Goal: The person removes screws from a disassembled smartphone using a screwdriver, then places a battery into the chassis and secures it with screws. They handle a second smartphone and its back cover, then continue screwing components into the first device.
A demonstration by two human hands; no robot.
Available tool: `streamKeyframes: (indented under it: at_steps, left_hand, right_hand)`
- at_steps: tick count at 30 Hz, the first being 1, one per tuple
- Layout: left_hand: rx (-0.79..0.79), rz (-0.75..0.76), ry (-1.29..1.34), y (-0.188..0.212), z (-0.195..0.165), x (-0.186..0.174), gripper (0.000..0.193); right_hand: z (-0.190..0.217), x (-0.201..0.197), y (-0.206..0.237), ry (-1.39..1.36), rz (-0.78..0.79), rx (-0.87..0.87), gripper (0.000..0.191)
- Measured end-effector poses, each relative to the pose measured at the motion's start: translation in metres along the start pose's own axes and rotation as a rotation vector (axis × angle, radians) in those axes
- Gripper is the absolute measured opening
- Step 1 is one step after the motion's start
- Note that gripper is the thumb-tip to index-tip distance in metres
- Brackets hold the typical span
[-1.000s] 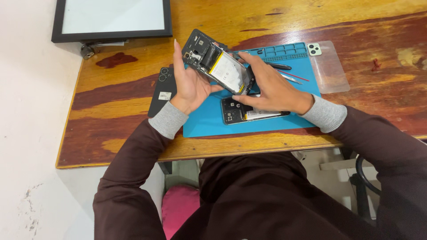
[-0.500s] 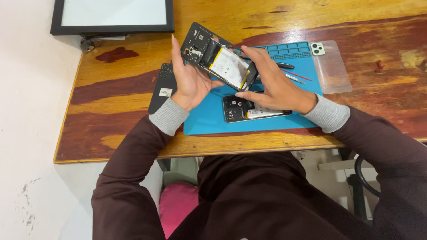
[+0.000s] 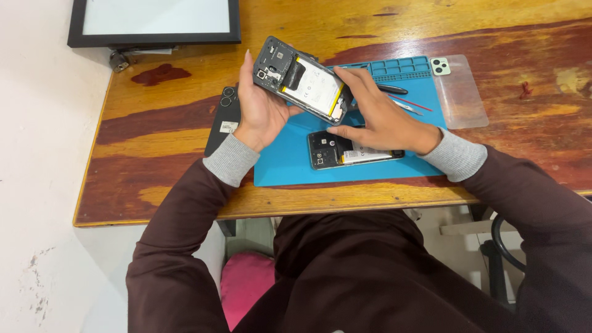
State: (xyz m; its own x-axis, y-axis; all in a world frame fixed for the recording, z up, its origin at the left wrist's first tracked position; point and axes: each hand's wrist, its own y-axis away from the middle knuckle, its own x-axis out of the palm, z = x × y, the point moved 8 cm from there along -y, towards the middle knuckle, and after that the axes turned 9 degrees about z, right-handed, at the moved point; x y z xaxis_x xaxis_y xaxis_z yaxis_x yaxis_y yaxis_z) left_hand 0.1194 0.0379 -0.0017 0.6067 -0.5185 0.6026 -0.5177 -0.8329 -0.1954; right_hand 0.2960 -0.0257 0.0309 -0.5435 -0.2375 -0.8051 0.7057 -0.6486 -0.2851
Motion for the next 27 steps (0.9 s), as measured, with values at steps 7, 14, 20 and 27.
streamKeyframes:
  at_steps: [7, 14, 20, 27]
  left_hand:
    - [0.023, -0.027, 0.019, -0.002, -0.001, -0.009, 0.092]
    - [0.067, -0.011, 0.071, 0.000, -0.006, -0.006, 0.093]
    - [0.041, 0.029, 0.014, -0.002, -0.006, 0.002, 0.089]
    - [-0.013, 0.009, -0.196, -0.001, -0.011, 0.005, 0.081]
  right_hand:
    - [-0.010, -0.002, 0.002, 0.049, -0.092, 0.014, 0.113]
    - [-0.044, 0.008, 0.001, -0.403, -0.055, 0.247, 0.051]
    - [-0.053, 0.011, 0.002, -0.734, -0.049, 0.243, 0.037]
    - [-0.072, 0.000, 0.009, -0.807, -0.153, 0.336, 0.044]
